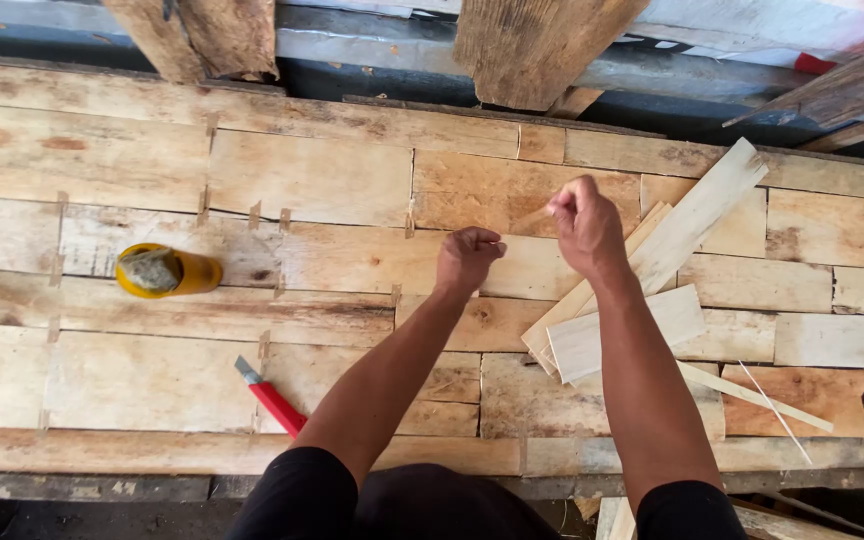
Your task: The recorder is applying and trimming thin wood veneer strips onto a wooden panel using glue and a utility knife.
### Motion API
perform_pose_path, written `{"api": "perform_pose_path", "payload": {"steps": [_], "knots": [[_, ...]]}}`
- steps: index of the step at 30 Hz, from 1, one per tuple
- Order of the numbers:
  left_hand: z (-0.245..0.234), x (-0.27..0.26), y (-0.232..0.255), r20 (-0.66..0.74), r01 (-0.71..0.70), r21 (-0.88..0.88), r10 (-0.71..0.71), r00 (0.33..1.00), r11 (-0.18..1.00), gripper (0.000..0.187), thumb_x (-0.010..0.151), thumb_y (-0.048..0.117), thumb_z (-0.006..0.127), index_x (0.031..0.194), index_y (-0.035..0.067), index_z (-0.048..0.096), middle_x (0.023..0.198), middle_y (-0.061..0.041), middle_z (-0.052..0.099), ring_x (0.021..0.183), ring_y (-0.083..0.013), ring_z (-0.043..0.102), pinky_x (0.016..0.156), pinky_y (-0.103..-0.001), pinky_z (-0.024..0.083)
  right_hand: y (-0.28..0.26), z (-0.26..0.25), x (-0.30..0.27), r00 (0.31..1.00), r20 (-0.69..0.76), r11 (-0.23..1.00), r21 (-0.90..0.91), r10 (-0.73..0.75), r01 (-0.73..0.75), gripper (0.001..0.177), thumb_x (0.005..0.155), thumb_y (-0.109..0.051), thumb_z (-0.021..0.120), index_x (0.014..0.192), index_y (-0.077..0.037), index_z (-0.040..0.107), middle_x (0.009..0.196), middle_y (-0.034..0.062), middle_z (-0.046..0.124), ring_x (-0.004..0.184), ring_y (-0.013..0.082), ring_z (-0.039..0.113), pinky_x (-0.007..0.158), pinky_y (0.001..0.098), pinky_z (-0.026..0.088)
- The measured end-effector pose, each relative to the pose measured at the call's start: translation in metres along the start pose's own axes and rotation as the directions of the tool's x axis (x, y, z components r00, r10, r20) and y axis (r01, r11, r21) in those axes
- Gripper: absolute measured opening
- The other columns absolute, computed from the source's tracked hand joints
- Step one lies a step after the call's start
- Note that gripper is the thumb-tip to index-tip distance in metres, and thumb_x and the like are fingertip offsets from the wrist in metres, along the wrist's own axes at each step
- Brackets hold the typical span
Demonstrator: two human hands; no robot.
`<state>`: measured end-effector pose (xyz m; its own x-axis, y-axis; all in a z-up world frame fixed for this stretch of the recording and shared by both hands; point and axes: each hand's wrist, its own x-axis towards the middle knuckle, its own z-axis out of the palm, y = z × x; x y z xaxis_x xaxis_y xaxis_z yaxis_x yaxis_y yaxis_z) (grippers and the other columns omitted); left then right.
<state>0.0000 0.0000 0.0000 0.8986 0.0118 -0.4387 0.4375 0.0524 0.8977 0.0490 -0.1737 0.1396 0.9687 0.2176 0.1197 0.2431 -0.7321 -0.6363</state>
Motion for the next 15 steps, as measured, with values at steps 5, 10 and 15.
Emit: {"api": "perform_pose_path", "payload": {"steps": [5, 10, 15], "knots": [[-0.008, 0.027, 0.025, -0.075, -0.179, 0.447, 0.236, 0.969, 0.876, 0.016, 0.089, 0.017, 0.074, 0.100, 0.007, 0.078, 0.097, -0.010, 0.078, 0.090, -0.0230, 0.072, 0.084, -0.036, 0.055, 0.037, -0.004, 0.045, 1.000, 0.020, 1.000, -0.018, 0.016, -0.015, 0.025, 0.098, -0.006, 0.071, 0.108, -0.004, 0.048, 0.091, 0.0138, 0.072, 0.083, 0.0280, 0.073, 0.072, 0.0388, 0.057], [-0.010, 0.090, 0.017, 0.212, -0.485, 0.724, 0.512, 0.833, 0.490, 0.039, 0.094, 0.018, 0.067, 0.129, 0.002, 0.066, 0.145, -0.016, 0.058, 0.140, -0.0344, 0.048, 0.114, -0.049, 0.039, 0.055, 0.003, 0.083, 0.977, 0.194, 0.996, -0.042, 0.089, -0.083, 0.022, 0.101, -0.006, 0.066, 0.112, -0.004, 0.046, 0.096, 0.0140, 0.070, 0.088, 0.0288, 0.071, 0.076, 0.0399, 0.056], [-0.007, 0.135, 0.009, 0.467, -0.616, 0.771, 0.516, 0.718, 0.161, 0.071, 0.098, 0.032, 0.061, 0.150, -0.010, 0.038, 0.162, -0.025, 0.029, 0.152, -0.0379, 0.022, 0.124, -0.047, 0.017, 0.067, 0.009, 0.109, 0.942, 0.332, 0.997, -0.079, 0.048, -0.023, 0.023, 0.100, -0.004, 0.062, 0.114, -0.004, 0.045, 0.098, 0.0158, 0.068, 0.092, 0.0313, 0.070, 0.079, 0.0425, 0.054]]}}
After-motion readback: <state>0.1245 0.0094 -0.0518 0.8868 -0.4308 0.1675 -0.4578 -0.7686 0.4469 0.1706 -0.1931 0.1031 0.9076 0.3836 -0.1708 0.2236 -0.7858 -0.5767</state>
